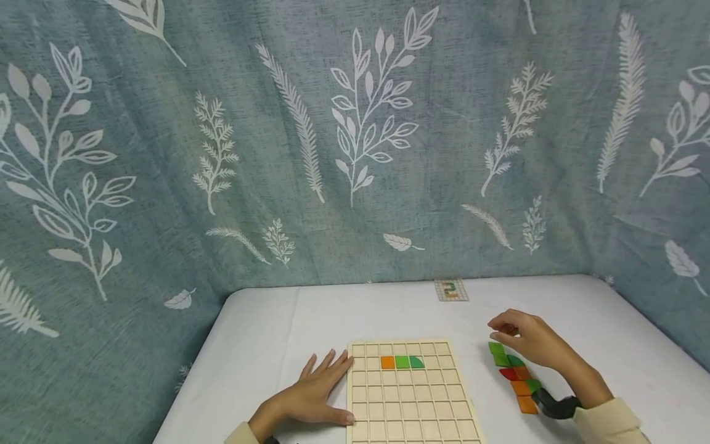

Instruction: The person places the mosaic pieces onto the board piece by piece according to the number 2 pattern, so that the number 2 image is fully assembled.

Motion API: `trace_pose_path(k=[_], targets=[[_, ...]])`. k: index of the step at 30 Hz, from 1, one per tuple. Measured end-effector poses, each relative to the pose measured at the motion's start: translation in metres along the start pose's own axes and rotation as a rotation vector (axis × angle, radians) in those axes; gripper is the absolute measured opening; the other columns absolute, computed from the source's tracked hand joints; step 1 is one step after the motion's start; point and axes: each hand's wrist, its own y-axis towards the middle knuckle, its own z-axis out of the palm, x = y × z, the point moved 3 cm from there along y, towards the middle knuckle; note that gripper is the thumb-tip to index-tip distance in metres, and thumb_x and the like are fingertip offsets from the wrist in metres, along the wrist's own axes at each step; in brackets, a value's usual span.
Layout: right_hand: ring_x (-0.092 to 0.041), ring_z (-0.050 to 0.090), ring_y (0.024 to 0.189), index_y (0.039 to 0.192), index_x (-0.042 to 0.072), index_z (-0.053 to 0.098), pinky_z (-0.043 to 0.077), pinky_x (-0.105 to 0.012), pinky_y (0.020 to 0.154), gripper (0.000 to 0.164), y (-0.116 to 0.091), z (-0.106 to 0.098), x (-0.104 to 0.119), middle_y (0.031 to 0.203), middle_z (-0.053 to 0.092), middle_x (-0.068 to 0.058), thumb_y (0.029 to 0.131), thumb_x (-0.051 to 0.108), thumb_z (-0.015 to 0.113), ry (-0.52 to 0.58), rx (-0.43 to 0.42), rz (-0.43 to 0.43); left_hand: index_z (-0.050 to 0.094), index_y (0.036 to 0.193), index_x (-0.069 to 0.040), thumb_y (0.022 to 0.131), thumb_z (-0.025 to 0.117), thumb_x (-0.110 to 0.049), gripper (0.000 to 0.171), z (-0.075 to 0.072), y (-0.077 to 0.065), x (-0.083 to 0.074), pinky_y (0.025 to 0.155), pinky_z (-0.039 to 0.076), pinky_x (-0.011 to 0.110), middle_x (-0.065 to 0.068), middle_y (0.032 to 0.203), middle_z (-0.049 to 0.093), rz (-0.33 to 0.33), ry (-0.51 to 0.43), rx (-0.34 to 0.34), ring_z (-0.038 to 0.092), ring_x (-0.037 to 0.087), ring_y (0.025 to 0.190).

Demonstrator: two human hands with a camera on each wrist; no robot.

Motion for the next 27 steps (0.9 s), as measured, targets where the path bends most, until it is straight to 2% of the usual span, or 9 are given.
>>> trace_pose_path(k=[6,11,19,27], targets=[[-0.007,0.06,0.082,0.106,0.003,0.072,0.054,-0.024,0.071,0.016,-0.001,0.009,-0.022,0.097,0.069,-0.002,0.09,0.006,0.072,-0.015,0.082,0.058,0.02,0.16,-0.011,0.08,0.072,-0.064,0.109,0.0,-0.001,-0.001,0.121,-0.005,0.065,0.011,0.168,0.012,0.0,0.011,0.005,0.005,0.037,0.156],[-0.006,0.058,0.081,0.103,0.005,0.073,0.053,-0.025,0.07,0.016,-0.001,0.02,-0.033,0.095,0.068,0.001,0.088,0.002,0.072,-0.041,0.119,0.05,0.02,0.16,-0.01,0.08,0.072,-0.064,0.11,0.001,-0.002,0.0,0.12,-0.006,0.066,0.012,0.168,0.012,0.003,-0.002,0.005,0.004,0.038,0.156],[-0.003,0.057,0.079,0.099,0.01,0.074,0.053,-0.024,0.068,0.016,0.0,0.023,-0.036,0.094,0.067,0.004,0.086,0.001,0.074,-0.077,0.099,-0.012,0.021,0.16,-0.01,0.08,0.071,-0.066,0.11,-0.002,0.001,-0.001,0.12,-0.006,0.065,0.011,0.168,0.013,-0.003,-0.001,-0.001,0.004,0.038,0.156],[-0.008,0.062,0.083,0.099,0.008,0.075,0.055,-0.026,0.071,0.015,-0.001,0.024,-0.036,0.098,0.069,0.0,0.085,0.003,0.076,-0.083,0.11,0.023,0.021,0.16,-0.011,0.078,0.072,-0.067,0.111,-0.002,0.003,-0.001,0.12,-0.007,0.065,0.011,0.168,0.013,-0.01,-0.01,0.006,0.004,0.038,0.156]])
